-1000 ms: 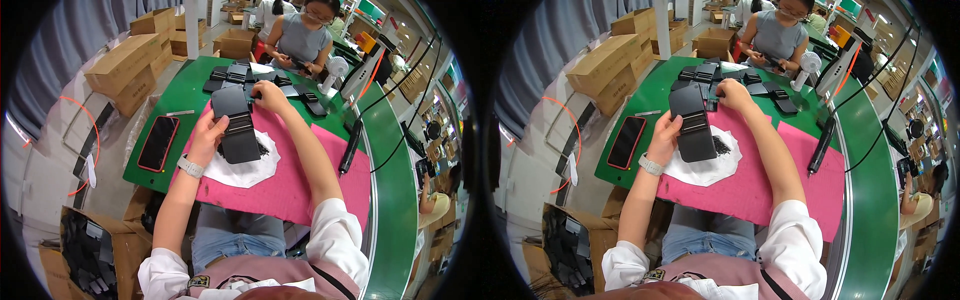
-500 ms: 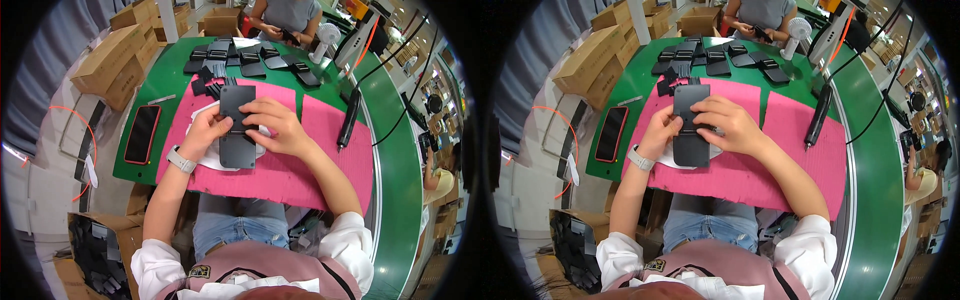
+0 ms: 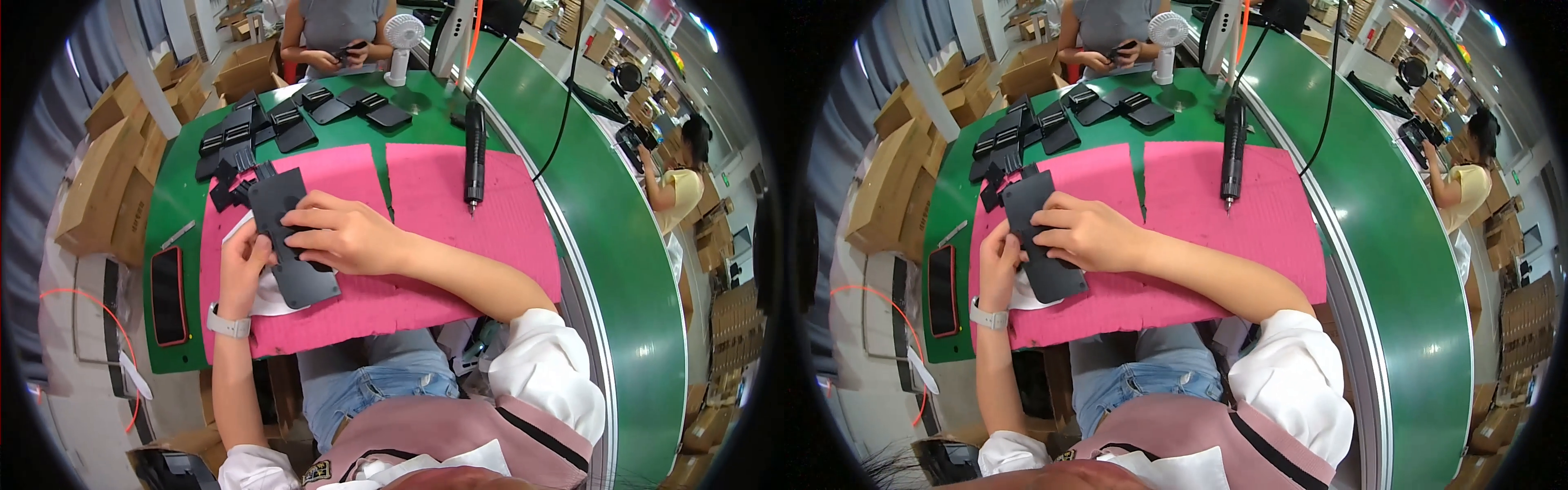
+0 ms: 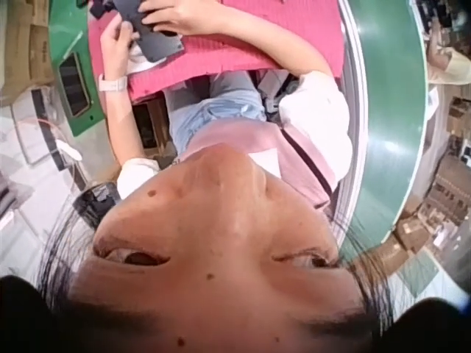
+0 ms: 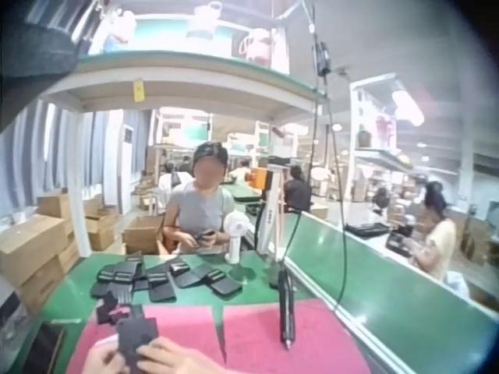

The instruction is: Assemble small black plastic housing components by inserting screws with an electric screwdriver.

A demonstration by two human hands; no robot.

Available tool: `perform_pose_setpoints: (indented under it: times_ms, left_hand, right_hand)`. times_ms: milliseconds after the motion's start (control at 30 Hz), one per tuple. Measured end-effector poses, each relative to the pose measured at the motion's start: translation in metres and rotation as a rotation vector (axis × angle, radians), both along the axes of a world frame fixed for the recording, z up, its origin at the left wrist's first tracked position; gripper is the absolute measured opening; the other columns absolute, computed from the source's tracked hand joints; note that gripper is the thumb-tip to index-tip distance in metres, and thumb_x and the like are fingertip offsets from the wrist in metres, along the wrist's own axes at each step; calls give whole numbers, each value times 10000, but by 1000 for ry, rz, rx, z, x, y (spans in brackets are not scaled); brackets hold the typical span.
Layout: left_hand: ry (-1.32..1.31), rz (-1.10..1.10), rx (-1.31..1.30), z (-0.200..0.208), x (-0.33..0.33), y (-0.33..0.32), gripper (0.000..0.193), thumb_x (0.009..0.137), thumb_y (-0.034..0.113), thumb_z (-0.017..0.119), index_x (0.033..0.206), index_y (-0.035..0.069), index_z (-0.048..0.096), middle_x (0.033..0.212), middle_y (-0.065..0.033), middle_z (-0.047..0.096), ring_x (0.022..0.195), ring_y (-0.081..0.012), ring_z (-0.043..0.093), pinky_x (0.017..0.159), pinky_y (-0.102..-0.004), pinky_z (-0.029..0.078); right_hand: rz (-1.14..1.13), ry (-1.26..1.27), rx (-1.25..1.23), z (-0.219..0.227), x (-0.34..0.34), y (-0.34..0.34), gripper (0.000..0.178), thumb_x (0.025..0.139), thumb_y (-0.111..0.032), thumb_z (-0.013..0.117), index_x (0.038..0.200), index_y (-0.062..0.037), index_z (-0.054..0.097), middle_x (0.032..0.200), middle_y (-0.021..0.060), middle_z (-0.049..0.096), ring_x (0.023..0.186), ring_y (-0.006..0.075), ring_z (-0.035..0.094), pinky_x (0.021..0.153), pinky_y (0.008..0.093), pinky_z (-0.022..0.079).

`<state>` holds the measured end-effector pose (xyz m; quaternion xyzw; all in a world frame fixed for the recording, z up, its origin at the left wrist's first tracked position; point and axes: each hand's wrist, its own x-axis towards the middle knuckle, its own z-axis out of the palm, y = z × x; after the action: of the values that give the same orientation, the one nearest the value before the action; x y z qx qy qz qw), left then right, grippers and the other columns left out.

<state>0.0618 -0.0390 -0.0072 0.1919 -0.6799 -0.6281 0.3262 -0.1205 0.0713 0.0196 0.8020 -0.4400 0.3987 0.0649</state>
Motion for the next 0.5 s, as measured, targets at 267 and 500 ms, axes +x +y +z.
perform_pose_setpoints:
  times_ms: [267, 500]
  left_hand:
    - [-453, 338, -955, -1, 9, -6, 283, 681, 150, 738, 908, 10, 641, 836, -99, 579, 852, -293, 556, 720, -380, 459]
    - [-415, 369, -920, -7, 5, -9, 118, 720, 13, 669, 826, -9, 623, 780, -115, 556, 763, -299, 562, 660, -379, 443]
  right_hand:
    - [-249, 22, 277, 0, -61, 63, 237, 671, -69, 739, 896, -34, 674, 1070, 104, 629, 988, 295, 572, 780, 369, 518]
    - [-890, -74, 6, 31, -130, 91, 194, 756, -133, 683, 923, -34, 671, 933, 118, 665, 869, 275, 632, 784, 346, 497]
